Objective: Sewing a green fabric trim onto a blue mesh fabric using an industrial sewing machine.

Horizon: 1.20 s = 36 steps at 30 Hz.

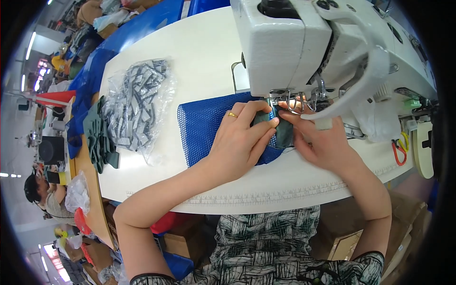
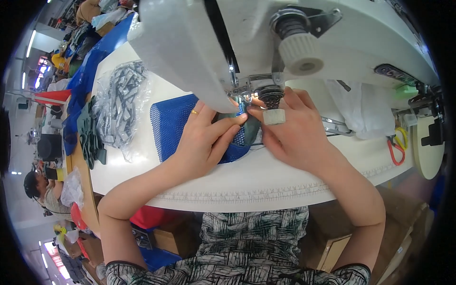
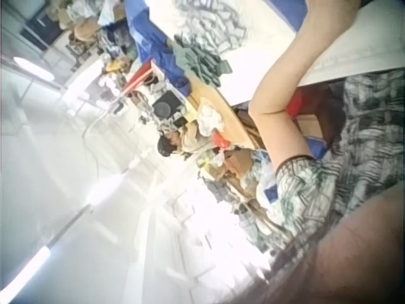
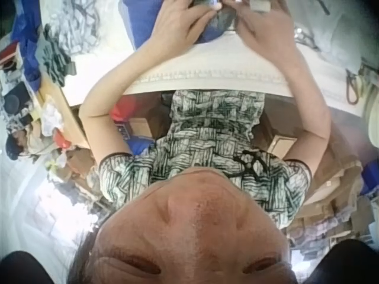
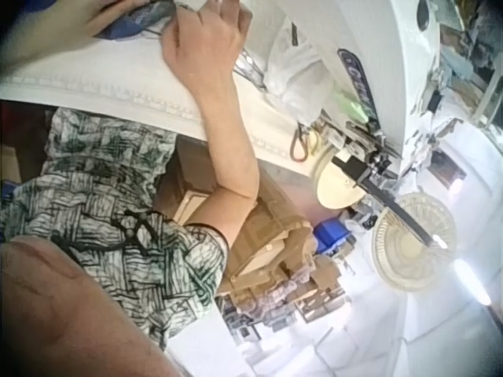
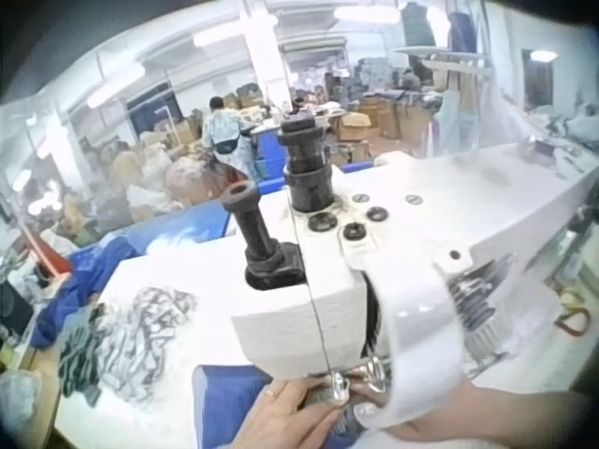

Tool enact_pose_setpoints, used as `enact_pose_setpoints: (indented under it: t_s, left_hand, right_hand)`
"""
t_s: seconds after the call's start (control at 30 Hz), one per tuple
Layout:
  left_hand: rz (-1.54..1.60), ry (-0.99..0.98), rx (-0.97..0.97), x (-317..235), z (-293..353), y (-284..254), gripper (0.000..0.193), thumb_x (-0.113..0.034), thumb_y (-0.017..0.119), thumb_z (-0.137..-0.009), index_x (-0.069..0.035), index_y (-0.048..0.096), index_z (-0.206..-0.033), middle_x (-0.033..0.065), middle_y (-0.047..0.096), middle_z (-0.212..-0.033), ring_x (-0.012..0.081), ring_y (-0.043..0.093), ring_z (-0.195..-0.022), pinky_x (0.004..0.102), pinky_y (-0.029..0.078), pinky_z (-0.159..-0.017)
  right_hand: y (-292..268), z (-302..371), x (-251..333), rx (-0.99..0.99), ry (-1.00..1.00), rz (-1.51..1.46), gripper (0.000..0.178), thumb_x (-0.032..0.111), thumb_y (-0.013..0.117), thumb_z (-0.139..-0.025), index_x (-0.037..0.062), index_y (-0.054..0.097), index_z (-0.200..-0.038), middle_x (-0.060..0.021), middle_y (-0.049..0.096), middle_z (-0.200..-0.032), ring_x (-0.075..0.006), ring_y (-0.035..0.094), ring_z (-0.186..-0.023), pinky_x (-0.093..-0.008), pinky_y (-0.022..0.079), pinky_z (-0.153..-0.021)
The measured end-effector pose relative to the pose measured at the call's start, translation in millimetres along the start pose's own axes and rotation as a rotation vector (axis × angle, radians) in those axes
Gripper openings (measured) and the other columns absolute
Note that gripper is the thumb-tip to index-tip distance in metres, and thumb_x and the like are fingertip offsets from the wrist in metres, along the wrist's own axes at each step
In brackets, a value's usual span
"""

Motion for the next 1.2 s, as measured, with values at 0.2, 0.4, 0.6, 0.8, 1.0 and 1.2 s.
enact_pose_setpoints:
  t_s: [0.2,0.4,0.6,0.8,1.0,1.2]
  left_hand:
    - [0.077,-0.04,0.021,1.5,2.1,-5.2,0.014,-0.013,0.073,-0.096,-0.002,0.077,-0.104,0.0152,0.063,-0.126,0.0351,0.058,-0.111,0.0437,0.047,-0.095]
    - [0.17,-0.081,0.024,2.1,1.6,-9.3,0.013,-0.012,0.074,-0.096,-0.001,0.076,-0.103,0.0148,0.062,-0.124,0.0344,0.058,-0.111,0.0444,0.048,-0.095]
    - [0.062,-0.059,0.01,-0.1,1.0,-7.3,0.018,-0.013,0.074,-0.096,-0.003,0.079,-0.11,0.0136,0.062,-0.12,0.032,0.057,-0.11,0.0416,0.047,-0.091]
    - [0.079,-0.067,0.11,2.9,-2.9,-11.3,0.019,-0.017,0.075,-0.096,-0.003,0.081,-0.107,0.0133,0.061,-0.121,0.0313,0.057,-0.109,0.0415,0.045,-0.092]
    - [0.011,-0.074,0.107,7.3,-9.1,-14.7,0.022,-0.02,0.074,-0.097,-0.005,0.082,-0.111,0.0133,0.06,-0.124,0.0314,0.055,-0.113,0.0413,0.043,-0.092]
    - [-0.044,-0.116,0.148,9.3,-8.6,-16.8,0.026,-0.023,0.075,-0.097,-0.006,0.082,-0.115,0.0137,0.06,-0.127,0.033,0.054,-0.118,0.0433,0.042,-0.096]
  right_hand:
    - [-3.1,-3.2,9.2,0.004,-0.066,0.098,0.048,0.01,0.073,-0.077,0.0133,0.076,-0.124,-0.0045,0.072,-0.119,-0.0355,0.061,-0.104,-0.0527,0.048,-0.102]
    - [-5.1,-1.3,13.0,0.066,-0.011,-0.075,0.044,0.009,0.073,-0.077,0.0163,0.078,-0.12,-0.0022,0.069,-0.116,-0.0325,0.06,-0.101,-0.0516,0.046,-0.098]
    - [-1.9,5.4,11.4,0.057,-0.092,-0.18,0.03,0.009,0.077,-0.078,0.0162,0.082,-0.106,0.0025,0.068,-0.102,-0.0278,0.06,-0.094,-0.0486,0.044,-0.097]
    - [-5.9,4.7,12.0,0.062,-0.103,-0.144,0.031,0.009,0.077,-0.077,0.0167,0.082,-0.106,0.0043,0.068,-0.102,-0.0274,0.058,-0.095,-0.0471,0.043,-0.099]
    - [-4.9,4.1,10.1,0.066,-0.116,-0.088,0.04,0.01,0.075,-0.074,0.0168,0.081,-0.114,0.003,0.071,-0.108,-0.0311,0.056,-0.105,-0.049,0.044,-0.102]
    - [-5.0,3.1,10.4,0.061,-0.072,-0.075,0.044,0.012,0.074,-0.074,0.0159,0.08,-0.118,-0.01,0.07,-0.107,-0.0346,0.057,-0.109,-0.0508,0.044,-0.103]
Point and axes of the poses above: each hand's wrist, its own z-axis away from the middle knuckle, its own y-axis out of the palm, x = y × z, the point moved 1 cm from there along -z, towards the middle knuckle
